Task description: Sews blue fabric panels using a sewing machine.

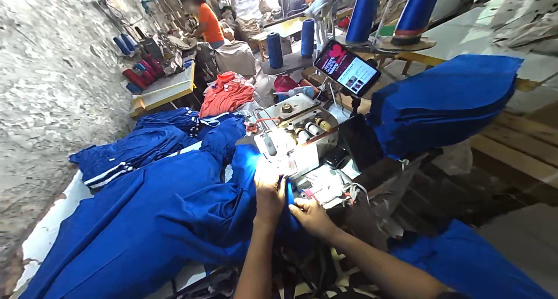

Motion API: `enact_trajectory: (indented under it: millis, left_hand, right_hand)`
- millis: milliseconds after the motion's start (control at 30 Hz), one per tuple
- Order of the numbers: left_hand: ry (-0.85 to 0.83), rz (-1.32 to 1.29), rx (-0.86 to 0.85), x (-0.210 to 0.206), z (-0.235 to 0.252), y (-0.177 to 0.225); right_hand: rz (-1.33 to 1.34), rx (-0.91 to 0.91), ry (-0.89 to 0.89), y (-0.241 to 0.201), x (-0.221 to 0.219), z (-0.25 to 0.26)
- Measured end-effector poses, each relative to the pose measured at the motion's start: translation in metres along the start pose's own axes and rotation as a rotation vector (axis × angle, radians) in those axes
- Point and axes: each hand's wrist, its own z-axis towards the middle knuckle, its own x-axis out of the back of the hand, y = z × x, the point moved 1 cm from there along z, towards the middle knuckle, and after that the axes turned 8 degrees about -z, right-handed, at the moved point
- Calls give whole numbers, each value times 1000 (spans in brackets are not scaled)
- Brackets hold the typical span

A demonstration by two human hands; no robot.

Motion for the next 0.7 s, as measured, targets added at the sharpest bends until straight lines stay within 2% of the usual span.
enact_trajectory:
  millis: [133,233,300,400,500,567,633,700]
  left_hand:
    - [-88,43,24,9,12,-9]
    - [-182,43,99,17,13,-6]
    - [-169,45,97,16,12,-6]
    - [-122,37,108,15,18,-16]
    - [-138,35,164,19,33,-30]
    - [-156,33,226,23,36,-36]
    - [-117,49,210,26,30,-35]
    - [-85,81,209,26,21,-27]
  right_hand:
    - [-44,112,31,-11,-5,6]
    - [-162,371,129,-7,-15,-2]
    - [-237,557,169,-2,-22,-5]
    - [-285,668,153,1,-25,-3]
    - [-457,615,218,1,-10,2]
    - [-672,548,392,13,6,7]
    - [-898,486,524,29,28,16]
    - [-996,296,430,31,49,16]
